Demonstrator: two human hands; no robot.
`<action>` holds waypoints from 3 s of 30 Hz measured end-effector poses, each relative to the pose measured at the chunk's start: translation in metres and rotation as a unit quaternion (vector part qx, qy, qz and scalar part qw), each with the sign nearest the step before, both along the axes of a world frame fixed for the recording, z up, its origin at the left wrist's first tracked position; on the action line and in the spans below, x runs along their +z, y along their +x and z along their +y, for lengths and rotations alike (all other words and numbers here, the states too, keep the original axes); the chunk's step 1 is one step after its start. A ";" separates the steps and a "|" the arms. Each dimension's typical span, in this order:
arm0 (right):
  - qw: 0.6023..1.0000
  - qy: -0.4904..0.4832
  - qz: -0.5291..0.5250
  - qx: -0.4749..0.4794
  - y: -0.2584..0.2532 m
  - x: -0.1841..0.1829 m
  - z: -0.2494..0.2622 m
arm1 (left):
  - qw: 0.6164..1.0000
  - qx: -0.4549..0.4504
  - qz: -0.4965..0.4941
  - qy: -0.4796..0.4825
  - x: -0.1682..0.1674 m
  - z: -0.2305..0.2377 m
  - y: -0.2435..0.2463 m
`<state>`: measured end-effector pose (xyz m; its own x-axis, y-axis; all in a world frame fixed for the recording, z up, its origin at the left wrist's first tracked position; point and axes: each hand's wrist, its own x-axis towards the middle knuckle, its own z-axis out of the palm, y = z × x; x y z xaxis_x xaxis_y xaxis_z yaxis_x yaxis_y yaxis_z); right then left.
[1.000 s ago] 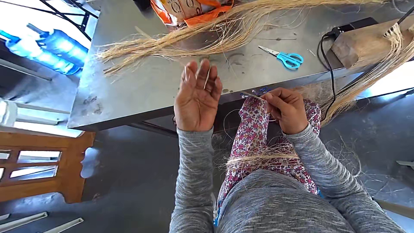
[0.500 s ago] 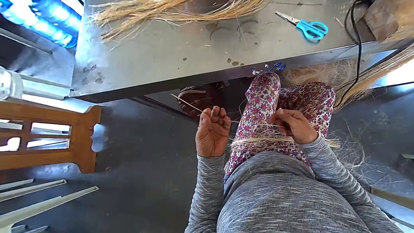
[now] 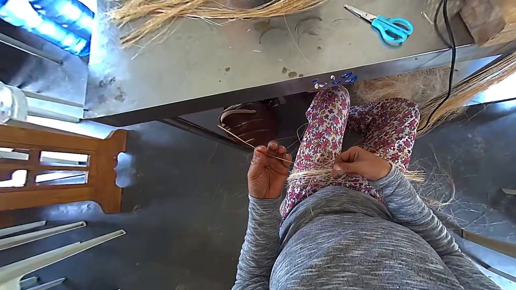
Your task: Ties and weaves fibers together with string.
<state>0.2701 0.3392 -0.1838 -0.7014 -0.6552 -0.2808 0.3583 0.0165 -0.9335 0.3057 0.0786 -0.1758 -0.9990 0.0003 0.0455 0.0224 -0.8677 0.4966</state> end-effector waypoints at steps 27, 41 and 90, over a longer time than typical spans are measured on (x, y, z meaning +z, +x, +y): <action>0.916 0.022 0.229 -0.329 0.013 -0.008 -0.008 | 0.971 -0.111 -0.129 -0.168 -0.005 0.029 -0.008; 0.835 0.079 0.372 -0.398 0.021 -0.017 -0.018 | 0.934 -0.061 -0.210 -0.284 0.002 0.097 -0.009; 0.551 0.733 -0.084 -0.390 0.022 -0.027 0.313 | 0.920 0.288 -0.060 -0.258 0.063 -0.195 -0.226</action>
